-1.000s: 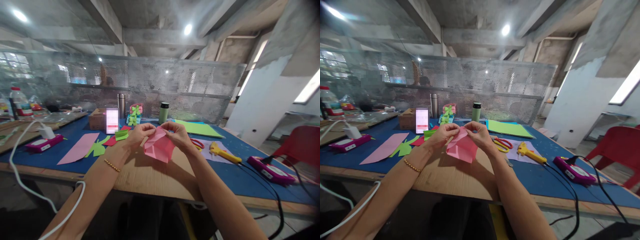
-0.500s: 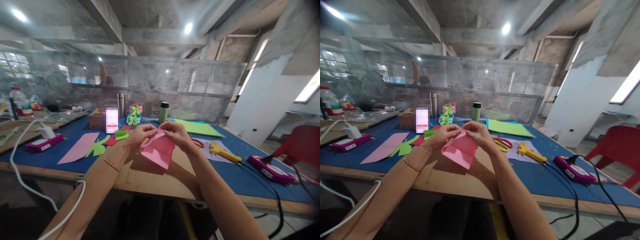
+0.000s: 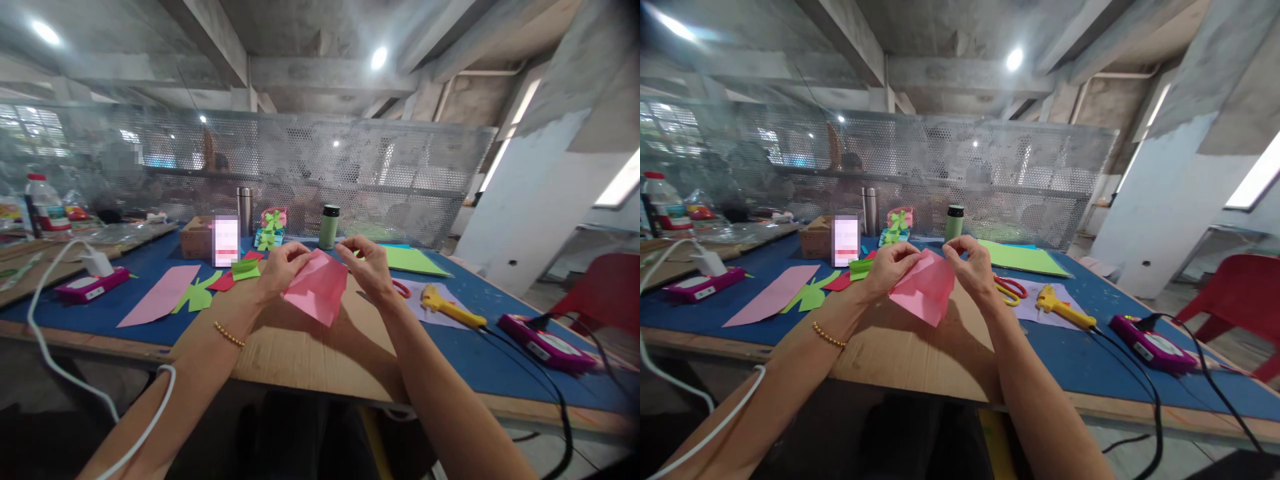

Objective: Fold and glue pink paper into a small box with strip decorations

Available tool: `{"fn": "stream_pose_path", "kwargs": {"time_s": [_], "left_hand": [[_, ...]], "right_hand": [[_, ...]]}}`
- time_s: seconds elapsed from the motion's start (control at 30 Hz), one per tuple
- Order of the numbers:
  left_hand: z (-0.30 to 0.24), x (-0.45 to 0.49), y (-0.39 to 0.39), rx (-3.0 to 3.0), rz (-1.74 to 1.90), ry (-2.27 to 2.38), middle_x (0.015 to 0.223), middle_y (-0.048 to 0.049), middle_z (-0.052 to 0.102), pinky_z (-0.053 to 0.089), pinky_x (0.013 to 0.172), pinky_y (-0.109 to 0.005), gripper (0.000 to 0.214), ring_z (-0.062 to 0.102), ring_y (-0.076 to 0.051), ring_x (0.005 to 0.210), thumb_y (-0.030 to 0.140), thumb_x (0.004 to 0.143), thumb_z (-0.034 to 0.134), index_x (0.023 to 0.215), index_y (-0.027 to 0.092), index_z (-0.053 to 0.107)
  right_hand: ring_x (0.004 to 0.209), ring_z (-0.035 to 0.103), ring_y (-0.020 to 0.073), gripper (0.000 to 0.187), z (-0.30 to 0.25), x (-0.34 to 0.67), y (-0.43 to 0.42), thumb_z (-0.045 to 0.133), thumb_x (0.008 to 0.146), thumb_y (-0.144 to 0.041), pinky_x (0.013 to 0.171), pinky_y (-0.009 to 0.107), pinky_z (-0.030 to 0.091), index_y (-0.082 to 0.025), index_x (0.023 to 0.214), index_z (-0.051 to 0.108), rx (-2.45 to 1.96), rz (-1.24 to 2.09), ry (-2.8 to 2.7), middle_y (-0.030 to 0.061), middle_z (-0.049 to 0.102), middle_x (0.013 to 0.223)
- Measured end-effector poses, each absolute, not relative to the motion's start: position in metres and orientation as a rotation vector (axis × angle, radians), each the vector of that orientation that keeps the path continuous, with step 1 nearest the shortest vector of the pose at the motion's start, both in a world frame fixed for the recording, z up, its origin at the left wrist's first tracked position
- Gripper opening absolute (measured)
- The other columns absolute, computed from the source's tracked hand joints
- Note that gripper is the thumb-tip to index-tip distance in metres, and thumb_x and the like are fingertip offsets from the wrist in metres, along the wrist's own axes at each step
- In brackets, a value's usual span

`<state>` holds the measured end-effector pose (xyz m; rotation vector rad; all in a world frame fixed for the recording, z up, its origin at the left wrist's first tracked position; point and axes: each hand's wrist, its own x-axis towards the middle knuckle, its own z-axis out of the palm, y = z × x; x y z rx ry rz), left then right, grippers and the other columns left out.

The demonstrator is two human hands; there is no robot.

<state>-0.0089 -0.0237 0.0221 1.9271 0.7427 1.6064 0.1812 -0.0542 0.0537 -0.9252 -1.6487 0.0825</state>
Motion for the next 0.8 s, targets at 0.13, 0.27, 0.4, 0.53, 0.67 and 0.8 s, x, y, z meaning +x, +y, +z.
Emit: {"fn": "stream_pose_path", "kwargs": {"time_s": [0.13,0.27,0.4,0.53,0.67,0.8], "left_hand": [[0.027,-0.011,-0.032,2.058,1.896,0.820,0.078,-0.0017,0.064,0.044,0.068,-0.028,0.012,0.054,-0.014,0.072,0.024,0.088,0.060,0.080,0.018,0.066],[0.028,-0.012,-0.033,2.144,1.900,0.832,0.081,-0.0022,0.065,0.046,0.072,-0.029,0.011,0.057,-0.015,0.076,0.021,0.089,0.059,0.081,0.019,0.066],[0.020,-0.007,-0.028,2.254,1.801,0.895,0.080,-0.0025,0.065,0.046,0.075,-0.030,0.012,0.058,-0.016,0.078,0.020,0.089,0.060,0.079,0.019,0.066],[0.014,-0.003,-0.026,2.383,1.777,0.939,0.083,-0.0038,0.066,0.045,0.078,-0.032,0.012,0.059,-0.018,0.083,0.021,0.092,0.060,0.082,0.019,0.068],[0.012,-0.003,-0.028,2.536,1.744,0.974,0.085,-0.0053,0.067,0.044,0.082,-0.035,0.013,0.059,-0.020,0.087,0.022,0.093,0.060,0.087,0.018,0.070],[0.013,-0.002,-0.031,2.591,1.724,1.036,0.085,-0.0051,0.067,0.044,0.083,-0.035,0.014,0.060,-0.021,0.090,0.025,0.094,0.059,0.090,0.020,0.071]], "right_hand": [[0.069,0.054,0.0162,0.017,0.053,0.176,-0.060,0.058,0.085,-0.031,0.068,0.031,0.044,-0.020,0.075,0.065,-0.883,0.014,-1.700,0.0020,0.063,0.074],[0.075,0.055,0.0181,0.023,0.050,0.172,-0.061,0.055,0.090,-0.035,0.074,0.033,0.042,-0.020,0.075,0.065,-0.866,-0.102,-1.726,0.0034,0.064,0.076],[0.067,0.055,0.0162,0.025,0.045,0.170,-0.055,0.057,0.086,-0.038,0.066,0.030,0.041,-0.019,0.074,0.066,-0.983,0.121,-1.799,0.0020,0.064,0.070],[0.061,0.048,0.0133,0.027,0.041,0.163,-0.052,0.061,0.079,-0.043,0.060,0.027,0.037,-0.019,0.068,0.063,-0.979,0.422,-1.731,-0.0017,0.056,0.061],[0.059,0.042,0.0111,0.027,0.040,0.157,-0.055,0.067,0.069,-0.043,0.057,0.025,0.031,-0.018,0.062,0.060,-0.991,0.675,-1.577,-0.0036,0.050,0.059],[0.057,0.038,0.0106,0.020,0.042,0.156,-0.058,0.065,0.064,-0.037,0.055,0.025,0.028,-0.018,0.059,0.060,-1.026,0.764,-1.505,-0.0043,0.047,0.056]]}}
